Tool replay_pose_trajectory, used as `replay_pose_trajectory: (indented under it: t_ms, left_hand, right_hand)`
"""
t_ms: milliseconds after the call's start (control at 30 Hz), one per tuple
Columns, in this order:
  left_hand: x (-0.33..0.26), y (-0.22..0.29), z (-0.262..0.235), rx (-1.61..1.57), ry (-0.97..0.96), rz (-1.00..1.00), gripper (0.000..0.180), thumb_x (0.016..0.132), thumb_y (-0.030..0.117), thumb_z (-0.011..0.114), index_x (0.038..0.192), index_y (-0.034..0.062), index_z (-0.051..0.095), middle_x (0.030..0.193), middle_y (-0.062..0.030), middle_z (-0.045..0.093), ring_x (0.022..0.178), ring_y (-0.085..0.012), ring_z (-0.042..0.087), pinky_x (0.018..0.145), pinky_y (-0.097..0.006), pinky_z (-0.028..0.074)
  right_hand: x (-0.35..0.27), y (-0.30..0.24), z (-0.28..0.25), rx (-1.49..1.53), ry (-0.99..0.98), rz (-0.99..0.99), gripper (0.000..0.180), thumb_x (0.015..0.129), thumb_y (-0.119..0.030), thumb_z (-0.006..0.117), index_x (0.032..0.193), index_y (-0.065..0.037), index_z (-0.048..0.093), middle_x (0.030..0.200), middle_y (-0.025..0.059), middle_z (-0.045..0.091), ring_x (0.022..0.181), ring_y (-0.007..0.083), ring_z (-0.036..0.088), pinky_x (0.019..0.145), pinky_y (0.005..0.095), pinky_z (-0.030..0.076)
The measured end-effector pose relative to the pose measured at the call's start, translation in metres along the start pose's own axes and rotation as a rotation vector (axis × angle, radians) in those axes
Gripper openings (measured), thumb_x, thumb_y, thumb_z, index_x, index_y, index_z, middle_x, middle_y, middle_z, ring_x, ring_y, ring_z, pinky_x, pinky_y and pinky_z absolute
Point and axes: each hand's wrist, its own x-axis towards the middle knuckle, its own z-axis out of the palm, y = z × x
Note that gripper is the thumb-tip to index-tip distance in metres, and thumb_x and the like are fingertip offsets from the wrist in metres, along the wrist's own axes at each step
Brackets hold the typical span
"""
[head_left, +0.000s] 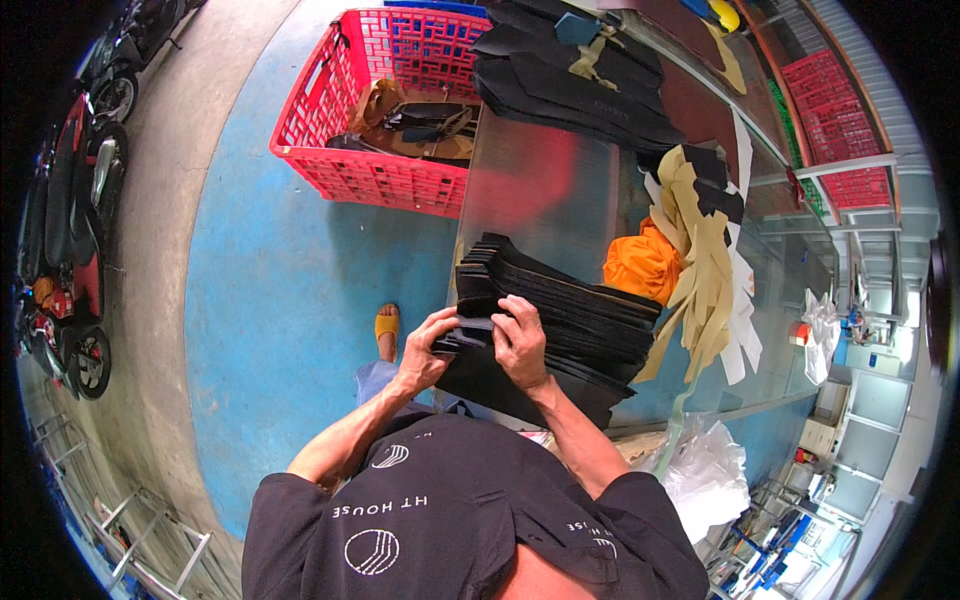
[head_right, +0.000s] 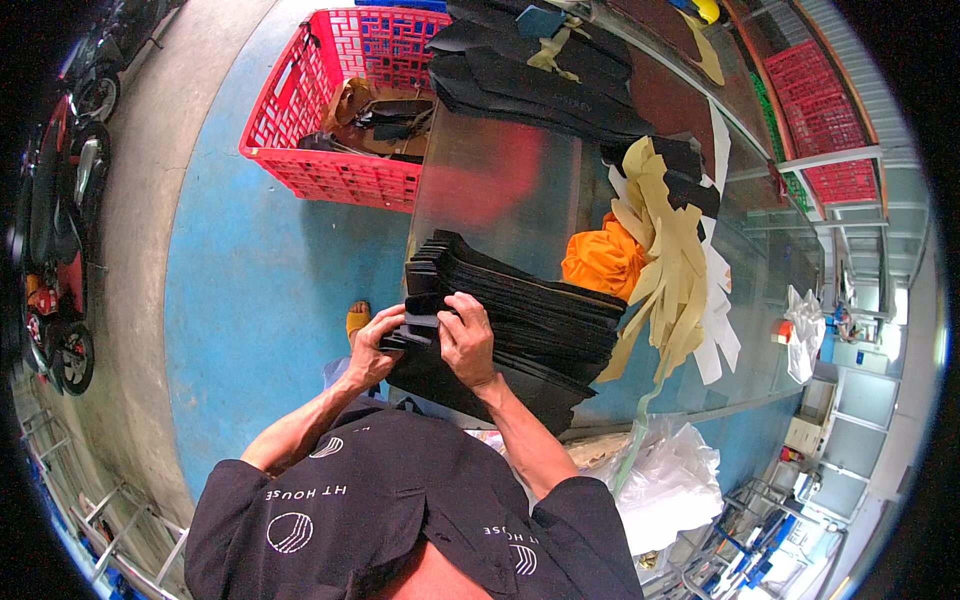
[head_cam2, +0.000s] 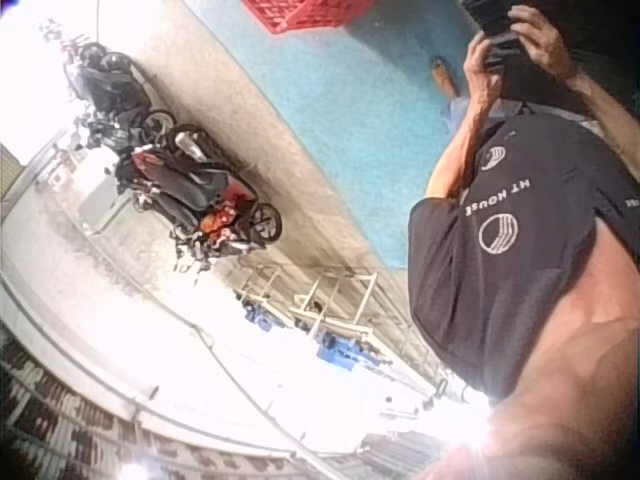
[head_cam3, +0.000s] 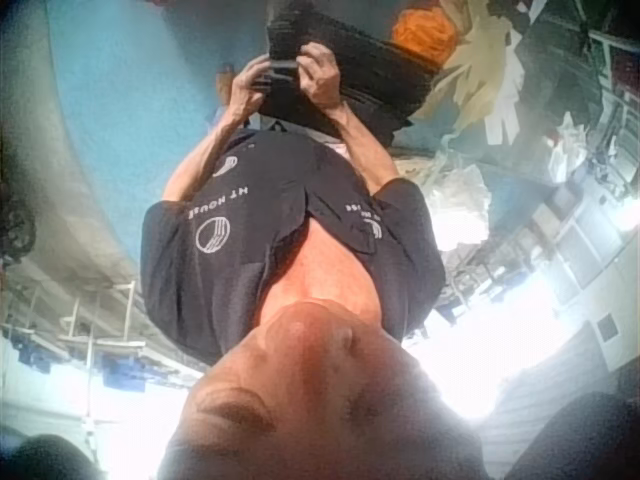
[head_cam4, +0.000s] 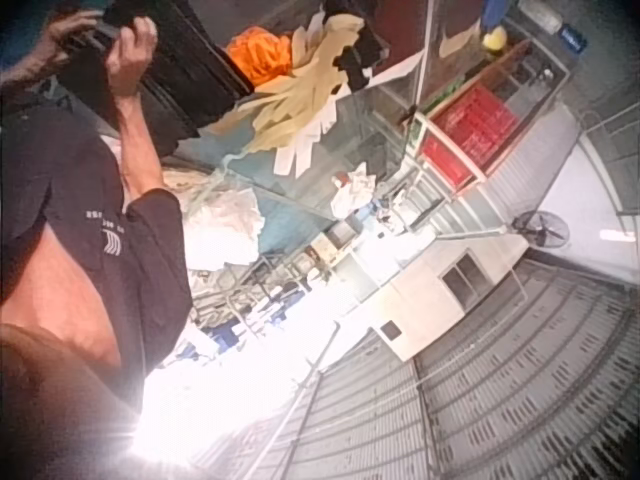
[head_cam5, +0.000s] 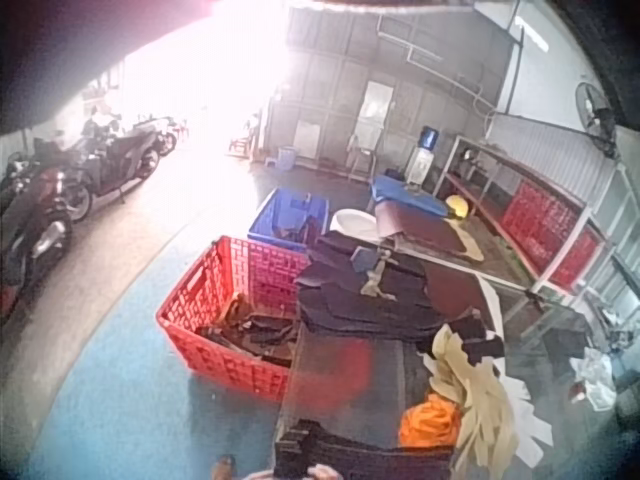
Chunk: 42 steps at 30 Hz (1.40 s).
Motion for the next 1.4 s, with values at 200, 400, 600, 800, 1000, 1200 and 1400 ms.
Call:
replay_pose_trajectory:
  t_ms: [200, 400, 600, 800, 1000, 1200, 1400]
  left_hand:
    - [-0.002, -0.004, 0.004, 0.019, 0.03, 0.018, 0.047, 0.066, -0.008, 0.066, 0.111, 0.003, 0.06, 0.128, -0.0157, 0.057, 0.117, -0.0334, 0.057, 0.097, -0.037, 0.047]
    - [0.002, 0.006, 0.001, -0.009, 0.019, 0.001, 0.046, 0.066, -0.007, 0.067, 0.111, 0.0017, 0.06, 0.134, -0.0165, 0.055, 0.12, -0.0329, 0.056, 0.097, -0.036, 0.048]
    - [0.001, 0.004, 0.001, -0.032, 0.01, -0.005, 0.045, 0.068, -0.007, 0.066, 0.112, 0.0004, 0.06, 0.136, -0.0179, 0.053, 0.121, -0.0319, 0.055, 0.095, -0.034, 0.048]
    - [0.001, -0.001, 0.001, 0.003, 0.006, -0.019, 0.045, 0.068, -0.006, 0.067, 0.112, -0.0001, 0.059, 0.135, -0.0195, 0.053, 0.12, -0.0325, 0.056, 0.096, -0.035, 0.048]
    - [0.002, -0.001, 0.002, -0.004, 0.006, -0.014, 0.043, 0.068, -0.005, 0.066, 0.111, -0.0008, 0.059, 0.135, -0.0206, 0.052, 0.122, -0.0336, 0.055, 0.097, -0.035, 0.047]
    - [0.003, 0.004, 0.0, -0.001, 0.017, -0.003, 0.044, 0.067, -0.005, 0.067, 0.111, -0.0009, 0.06, 0.132, -0.0194, 0.055, 0.118, -0.034, 0.057, 0.097, -0.036, 0.047]
    - [0.001, -0.006, 0.002, 0.003, 0.012, -0.003, 0.047, 0.066, -0.003, 0.069, 0.112, 0.0013, 0.06, 0.135, -0.0183, 0.052, 0.119, -0.0354, 0.056, 0.097, -0.037, 0.047]
  right_hand:
    - [0.003, 0.004, -0.002, 0.077, -0.064, -0.01, 0.022, 0.072, 0.007, 0.067, 0.092, 0.0, 0.062, 0.111, 0.0141, 0.065, 0.108, 0.0324, 0.061, 0.093, 0.0412, 0.049]
    - [-0.001, 0.004, -0.004, 0.069, -0.053, -0.045, 0.019, 0.073, 0.006, 0.067, 0.091, 0.001, 0.063, 0.105, 0.0146, 0.067, 0.102, 0.0319, 0.065, 0.089, 0.0395, 0.052]
    - [0.001, 0.003, -0.005, 0.061, -0.066, -0.053, 0.022, 0.072, 0.007, 0.068, 0.092, 0.001, 0.063, 0.102, 0.0155, 0.066, 0.098, 0.0329, 0.065, 0.085, 0.0387, 0.054]
    - [0.004, 0.003, -0.006, 0.166, -0.088, -0.027, 0.03, 0.07, 0.009, 0.067, 0.098, 0.001, 0.062, 0.102, 0.0163, 0.061, 0.092, 0.0332, 0.064, 0.08, 0.0388, 0.054]
    - [0.022, -0.012, -0.011, 0.317, -0.03, 0.138, 0.038, 0.079, 0.001, 0.065, 0.116, 0.002, 0.058, 0.1, 0.0146, 0.06, 0.08, 0.0243, 0.063, 0.07, 0.0332, 0.053]
    - [0.032, 0.017, 0.01, 0.207, -0.117, 0.504, 0.028, 0.086, -0.013, 0.064, 0.108, 0.004, 0.062, 0.091, 0.0148, 0.061, 0.073, 0.0255, 0.062, 0.066, 0.0354, 0.05]
    - [0.029, 0.005, 0.015, 0.061, -0.141, 0.383, 0.017, 0.076, -0.014, 0.073, 0.085, 0.001, 0.069, 0.082, 0.0086, 0.06, 0.067, 0.0253, 0.06, 0.062, 0.035, 0.048]
